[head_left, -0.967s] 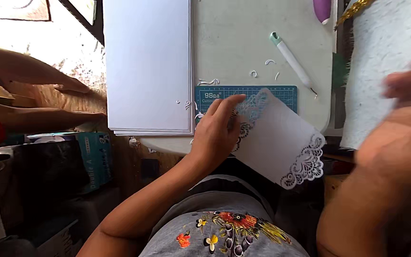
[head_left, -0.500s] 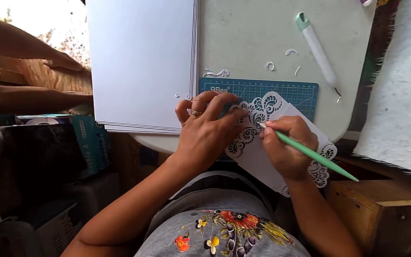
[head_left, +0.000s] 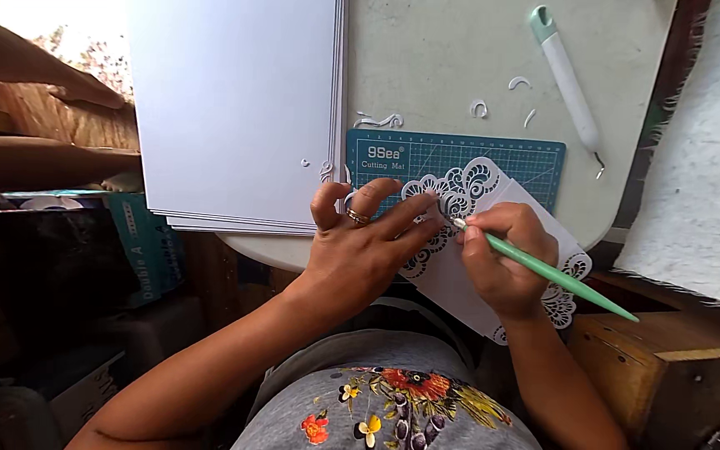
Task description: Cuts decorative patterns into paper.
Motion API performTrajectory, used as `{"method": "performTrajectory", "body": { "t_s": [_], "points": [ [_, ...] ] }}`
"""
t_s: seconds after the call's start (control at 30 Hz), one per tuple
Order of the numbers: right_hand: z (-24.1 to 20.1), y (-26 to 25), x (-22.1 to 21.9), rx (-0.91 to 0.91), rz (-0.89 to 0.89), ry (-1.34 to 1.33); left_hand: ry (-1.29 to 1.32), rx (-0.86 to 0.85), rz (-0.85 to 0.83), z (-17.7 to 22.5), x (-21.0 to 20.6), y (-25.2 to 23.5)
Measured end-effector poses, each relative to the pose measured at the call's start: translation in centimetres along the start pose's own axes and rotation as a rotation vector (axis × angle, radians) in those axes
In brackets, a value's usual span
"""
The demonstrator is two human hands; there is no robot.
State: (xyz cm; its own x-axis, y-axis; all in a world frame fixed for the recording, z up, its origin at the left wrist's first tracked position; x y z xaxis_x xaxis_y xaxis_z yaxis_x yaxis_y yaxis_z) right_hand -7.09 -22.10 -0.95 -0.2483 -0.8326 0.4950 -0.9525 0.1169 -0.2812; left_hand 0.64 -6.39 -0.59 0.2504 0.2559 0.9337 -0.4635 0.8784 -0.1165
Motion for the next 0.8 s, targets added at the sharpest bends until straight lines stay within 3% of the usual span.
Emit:
{"method": "performTrajectory", "body": {
  "t_s": [0.8],
  "points": [
    [-0.25, -0.26, -0.12, 0.026, -0.027, 0.065, 0.003, -0.002, -0.006, -0.05, -0.08, 0.04]
  ]
}}
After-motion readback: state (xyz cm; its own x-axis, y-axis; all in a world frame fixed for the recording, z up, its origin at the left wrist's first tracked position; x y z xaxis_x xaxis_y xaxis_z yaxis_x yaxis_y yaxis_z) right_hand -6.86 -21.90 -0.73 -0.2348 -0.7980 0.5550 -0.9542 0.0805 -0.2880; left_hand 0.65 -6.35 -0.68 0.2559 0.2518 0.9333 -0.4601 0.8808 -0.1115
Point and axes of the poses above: each hand's wrist, its own y-axis away from the middle knuckle, its own x-axis out of the back of the hand, z = x × y, the point moved 5 cm from there along -y, towards the middle knuckle, and after that the axes turned 13 degrees about -z, right-handed, at the moved point
